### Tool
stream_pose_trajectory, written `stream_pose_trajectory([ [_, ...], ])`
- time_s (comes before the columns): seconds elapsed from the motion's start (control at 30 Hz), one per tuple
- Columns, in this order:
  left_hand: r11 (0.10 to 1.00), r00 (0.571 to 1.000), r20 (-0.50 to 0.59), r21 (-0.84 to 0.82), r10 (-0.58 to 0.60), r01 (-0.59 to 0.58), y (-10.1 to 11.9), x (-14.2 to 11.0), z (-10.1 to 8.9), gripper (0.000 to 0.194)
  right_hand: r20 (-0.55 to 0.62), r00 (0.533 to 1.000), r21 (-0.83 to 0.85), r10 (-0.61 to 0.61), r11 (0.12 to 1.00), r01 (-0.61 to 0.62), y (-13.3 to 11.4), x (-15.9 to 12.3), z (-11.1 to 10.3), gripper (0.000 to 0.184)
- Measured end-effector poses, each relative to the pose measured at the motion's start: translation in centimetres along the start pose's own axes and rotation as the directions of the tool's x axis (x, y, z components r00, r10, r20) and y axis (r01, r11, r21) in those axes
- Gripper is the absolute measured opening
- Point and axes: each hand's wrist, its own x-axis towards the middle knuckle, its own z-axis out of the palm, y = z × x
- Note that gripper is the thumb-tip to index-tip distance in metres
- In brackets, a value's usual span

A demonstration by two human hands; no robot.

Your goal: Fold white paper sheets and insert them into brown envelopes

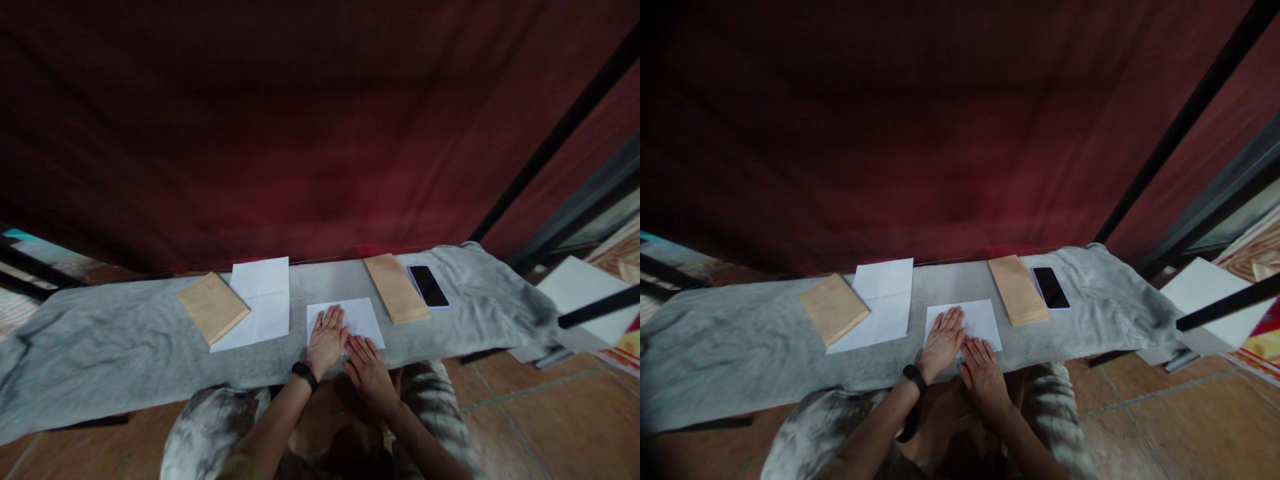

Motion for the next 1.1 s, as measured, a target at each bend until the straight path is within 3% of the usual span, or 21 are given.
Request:
stream_pose_trajectory([
  [0.37,1.000,0.999,-0.041,0.025,-0.011,0.012,-0.6,1.2,1.5,0.055,-0.022,1.000,0.002,-0.017,1.000,0.017,-0.2,0.0,-0.6,0.043],
  [0.8,0.996,0.995,0.042,0.000,0.088,-0.088,-0.6,-1.9,-0.2,0.052,-0.026,1.000,0.003,-0.015,1.000,0.016,0.1,-0.3,0.4,0.042],
  [1.1,0.975,0.974,0.050,-0.011,0.222,-0.221,-1.0,-5.5,-1.8,0.052,0.049,0.993,-0.040,-0.104,0.994,0.106,1.0,-1.1,-0.5,0.045],
])
